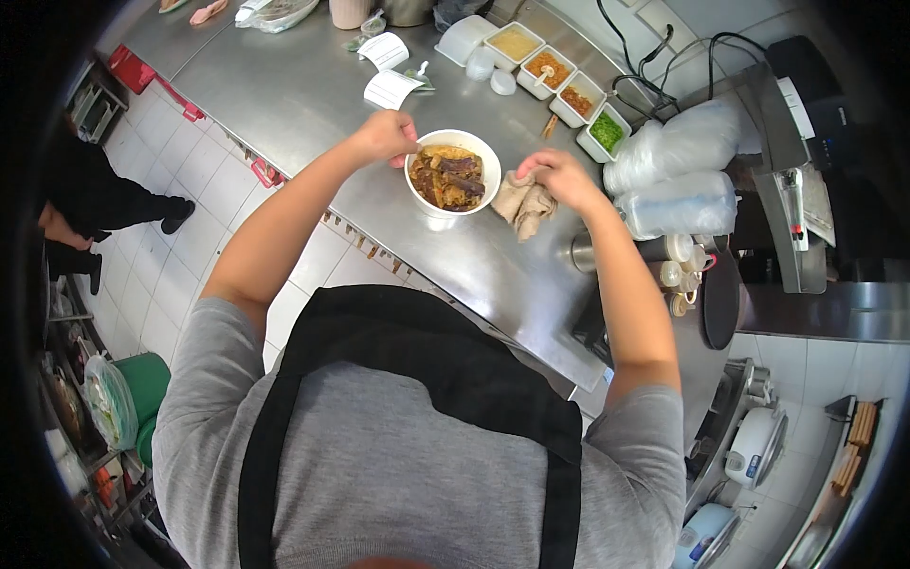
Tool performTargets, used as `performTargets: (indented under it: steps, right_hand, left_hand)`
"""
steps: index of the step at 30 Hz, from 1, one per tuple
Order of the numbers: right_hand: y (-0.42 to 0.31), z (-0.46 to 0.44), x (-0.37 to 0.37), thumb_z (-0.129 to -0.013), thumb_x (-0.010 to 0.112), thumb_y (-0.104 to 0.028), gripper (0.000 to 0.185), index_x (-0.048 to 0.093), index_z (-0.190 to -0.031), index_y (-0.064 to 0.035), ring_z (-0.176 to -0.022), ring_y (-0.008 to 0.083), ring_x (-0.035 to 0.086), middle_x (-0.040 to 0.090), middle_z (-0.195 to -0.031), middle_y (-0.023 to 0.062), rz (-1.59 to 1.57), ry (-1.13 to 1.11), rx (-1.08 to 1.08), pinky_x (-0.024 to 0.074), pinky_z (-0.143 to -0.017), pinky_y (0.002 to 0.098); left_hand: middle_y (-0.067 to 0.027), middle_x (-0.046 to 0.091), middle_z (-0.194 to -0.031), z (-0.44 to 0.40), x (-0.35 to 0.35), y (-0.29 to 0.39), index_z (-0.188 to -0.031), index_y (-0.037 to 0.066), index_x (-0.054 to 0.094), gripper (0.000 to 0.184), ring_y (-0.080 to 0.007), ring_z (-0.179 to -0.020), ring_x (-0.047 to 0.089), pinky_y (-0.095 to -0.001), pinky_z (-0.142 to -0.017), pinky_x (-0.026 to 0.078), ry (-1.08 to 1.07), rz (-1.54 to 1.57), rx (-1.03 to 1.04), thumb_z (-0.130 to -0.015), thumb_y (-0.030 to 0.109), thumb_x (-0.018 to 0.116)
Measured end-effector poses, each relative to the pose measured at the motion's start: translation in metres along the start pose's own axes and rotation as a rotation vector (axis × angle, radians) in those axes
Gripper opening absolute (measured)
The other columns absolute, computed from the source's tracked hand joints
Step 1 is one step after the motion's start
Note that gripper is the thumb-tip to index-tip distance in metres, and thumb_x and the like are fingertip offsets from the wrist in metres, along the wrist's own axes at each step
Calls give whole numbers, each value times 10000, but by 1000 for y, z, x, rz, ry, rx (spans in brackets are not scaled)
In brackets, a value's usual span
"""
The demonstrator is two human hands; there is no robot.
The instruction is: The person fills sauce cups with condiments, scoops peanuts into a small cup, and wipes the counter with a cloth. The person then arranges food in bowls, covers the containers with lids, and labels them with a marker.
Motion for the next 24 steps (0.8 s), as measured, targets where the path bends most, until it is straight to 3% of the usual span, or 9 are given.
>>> performTargets:
  steps: [1, 4, 7, 10, 11, 17, 20, 24]
  right_hand:
    - [22, 8, 0, -735, 548, 3, 223, 674, -910, -59, -911, 180, 565, 559, -921, 62, -166, 76, 62, 447, -809, 283]
    - [34, 50, 28, -710, 645, -23, 205, 661, -909, -67, -921, 206, 566, 561, -941, 70, -23, 377, -64, 451, -826, 287]
    - [61, 66, 73, -701, 758, -139, 225, 627, -867, -61, -879, 283, 581, 570, -954, 123, 247, 566, -150, 471, -809, 331]
    - [59, 60, 74, -709, 746, -129, 215, 624, -870, -55, -837, 329, 587, 575, -939, 152, 222, 676, -85, 479, -768, 362]
    - [45, 54, 69, -736, 719, -102, 179, 632, -886, -56, -818, 347, 594, 580, -926, 152, 258, 686, -146, 481, -741, 388]
    - [-33, 2, 52, -802, 600, -48, 147, 668, -929, -78, -867, 323, 605, 573, -988, 129, 414, 500, -406, 494, -775, 407]
    - [-44, -11, 62, -818, 546, -58, 168, 682, -913, -85, -921, 317, 605, 547, -1066, 134, 764, 259, -322, 503, -803, 405]
    - [-53, -15, 71, -817, 524, -64, 175, 676, -899, -39, -962, 309, 602, 531, -1106, 139, 982, 79, -182, 509, -810, 400]
  left_hand:
    - [-78, 622, -656, 4, -2, 3, -778, 4, 612, 139, -169, -574, 614, -317, -552, 520, -8, -28, -40, -766, 113, 698]
    - [-121, 646, -727, 4, -6, 17, -811, 19, 629, 192, -238, -685, 642, -359, -665, 528, 185, -494, 217, -781, 199, 688]
    - [-132, 663, -837, -14, 11, 30, -893, 56, 663, 203, -296, -811, 639, -389, -764, 509, 211, -476, 512, -788, 230, 671]
    - [-117, 667, -918, -31, 36, 40, -977, 101, 681, 204, -318, -858, 634, -404, -771, 505, 169, -527, 691, -793, 182, 652]
    - [-120, 676, -910, -38, 42, 43, -994, 119, 694, 205, -331, -860, 634, -413, -768, 504, 136, -538, 625, -799, 157, 646]
    - [-144, 682, -889, -44, 46, 53, -912, 102, 711, 141, -317, -854, 644, -405, -762, 506, 122, -535, 561, -782, 135, 667]
    - [-145, 680, -891, -45, 45, 53, -917, 113, 710, 142, -321, -856, 641, -411, -762, 503, 112, -566, 575, -785, 127, 662]
    - [-139, 676, -897, -45, 46, 47, -911, 105, 699, 130, -321, -871, 634, -416, -764, 499, 127, -570, 585, -791, 111, 649]
Point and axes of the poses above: each hand's wrist, its own z-axis away from the middle knuckle, its own x-axis out of the palm, y = z × x, the point moved 3 cm from there along -z, towards the middle knuckle
